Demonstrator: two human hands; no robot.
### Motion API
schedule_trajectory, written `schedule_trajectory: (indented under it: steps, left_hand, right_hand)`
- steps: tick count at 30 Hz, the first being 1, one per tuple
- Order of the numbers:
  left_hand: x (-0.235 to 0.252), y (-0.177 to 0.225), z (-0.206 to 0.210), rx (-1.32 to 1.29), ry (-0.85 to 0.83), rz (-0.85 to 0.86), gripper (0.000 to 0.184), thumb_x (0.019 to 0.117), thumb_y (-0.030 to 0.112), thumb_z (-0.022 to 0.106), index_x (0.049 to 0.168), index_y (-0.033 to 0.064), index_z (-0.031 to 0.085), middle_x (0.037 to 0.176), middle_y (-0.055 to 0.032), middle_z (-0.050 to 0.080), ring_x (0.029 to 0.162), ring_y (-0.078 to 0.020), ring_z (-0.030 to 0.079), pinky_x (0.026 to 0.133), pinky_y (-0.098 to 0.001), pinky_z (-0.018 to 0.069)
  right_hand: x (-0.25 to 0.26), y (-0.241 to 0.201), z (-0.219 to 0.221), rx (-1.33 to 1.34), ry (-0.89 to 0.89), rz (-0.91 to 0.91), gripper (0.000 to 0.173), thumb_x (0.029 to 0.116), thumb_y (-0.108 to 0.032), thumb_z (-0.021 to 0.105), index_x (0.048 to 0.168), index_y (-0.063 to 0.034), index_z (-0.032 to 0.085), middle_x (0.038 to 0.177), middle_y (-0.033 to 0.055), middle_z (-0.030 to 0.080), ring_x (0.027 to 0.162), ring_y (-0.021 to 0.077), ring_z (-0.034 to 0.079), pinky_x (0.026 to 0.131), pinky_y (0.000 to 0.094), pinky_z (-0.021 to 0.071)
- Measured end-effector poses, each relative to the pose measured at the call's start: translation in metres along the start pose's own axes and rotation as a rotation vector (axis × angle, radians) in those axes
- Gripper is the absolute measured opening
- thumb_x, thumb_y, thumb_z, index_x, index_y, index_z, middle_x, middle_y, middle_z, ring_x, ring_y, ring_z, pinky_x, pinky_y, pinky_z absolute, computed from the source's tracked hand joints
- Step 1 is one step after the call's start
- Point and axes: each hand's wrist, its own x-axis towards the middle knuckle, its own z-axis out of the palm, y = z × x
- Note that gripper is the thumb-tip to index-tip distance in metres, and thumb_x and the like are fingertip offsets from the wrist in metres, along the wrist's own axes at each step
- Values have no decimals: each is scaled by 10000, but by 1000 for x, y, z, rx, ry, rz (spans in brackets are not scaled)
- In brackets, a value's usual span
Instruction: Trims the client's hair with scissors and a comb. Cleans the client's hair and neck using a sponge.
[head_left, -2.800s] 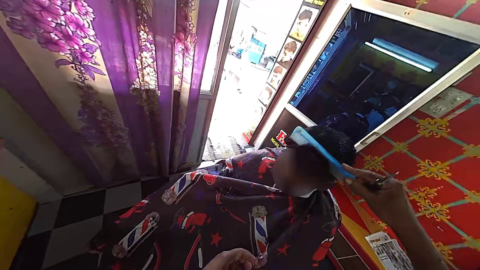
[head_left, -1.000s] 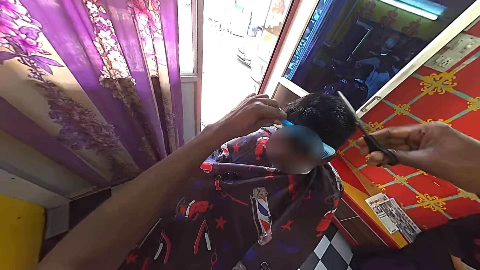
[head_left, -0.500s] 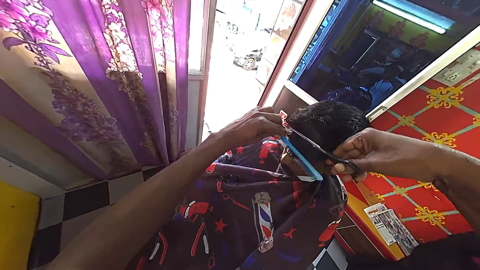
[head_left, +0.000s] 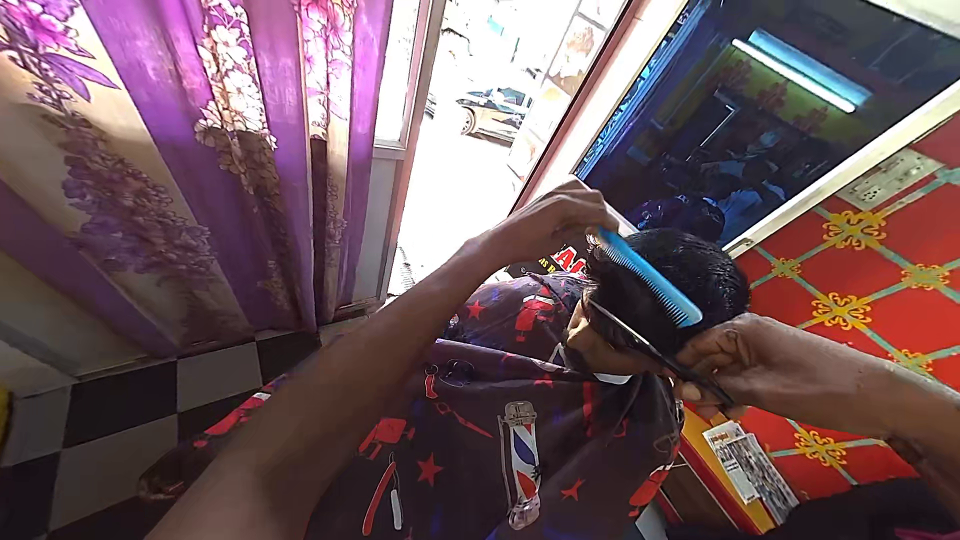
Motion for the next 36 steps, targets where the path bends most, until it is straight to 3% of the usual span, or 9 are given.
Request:
schedule_trajectory:
  steps: [3, 5, 8, 11, 18, 31, 36]
  left_hand:
    - [-29, 9, 7, 38, 53, -2, 276, 1028, 31, 505, 1136, 52, 758, 1104, -100, 725, 1117, -240, 627, 1018, -386, 472]
    - [-44, 11, 11, 59, 88, -7, 298, 1016, 13, 500, 1157, 66, 758, 1129, -96, 722, 1127, -240, 620, 1015, -377, 473]
    - [-56, 12, 17, 73, 102, -15, 317, 1000, -22, 500, 1154, 75, 760, 1122, -91, 716, 1137, -240, 614, 1023, -381, 474]
    - [-60, 14, 19, 78, 94, -27, 330, 1005, -30, 493, 1151, 89, 764, 1121, -84, 724, 1143, -236, 615, 1036, -382, 465]
    - [-64, 13, 18, 53, 89, -26, 312, 1006, -23, 488, 1132, 57, 763, 1124, -108, 722, 1173, -258, 613, 1074, -394, 448]
    - [-73, 11, 14, 51, 35, -42, 292, 1005, -19, 508, 1116, 49, 770, 1119, -115, 721, 1186, -267, 615, 1084, -407, 450]
    - [-91, 19, 8, -62, 22, -109, 258, 1041, 71, 517, 1110, 43, 764, 1122, -96, 728, 1128, -204, 641, 1024, -374, 487]
  right_hand:
    - [-14, 8, -5, 125, -149, -174, 324, 907, -368, 779, 1107, -114, 773, 902, 41, 760, 771, 133, 737, 689, 251, 626]
    - [-22, 7, -11, 190, -102, -249, 335, 916, -362, 776, 1144, -116, 758, 947, 59, 765, 780, 141, 746, 678, 252, 636]
    - [-19, -4, -15, 220, 103, -154, 262, 891, -235, 786, 1102, -82, 775, 948, 111, 773, 767, 199, 754, 665, 283, 641]
    - [-7, -7, -7, 249, 118, -59, 165, 893, -113, 772, 1036, -29, 766, 888, 135, 763, 749, 226, 749, 662, 295, 638]
    - [8, 0, 13, 207, 43, -35, 149, 927, -180, 750, 978, -41, 765, 826, 100, 752, 716, 182, 736, 674, 265, 623]
    - [15, 4, 14, 225, 14, 14, 110, 936, -117, 736, 996, -26, 753, 868, 104, 754, 758, 189, 741, 705, 276, 626]
    - [16, 6, 12, 223, 22, 11, 102, 939, -100, 731, 978, -11, 758, 868, 108, 760, 751, 189, 745, 696, 274, 628]
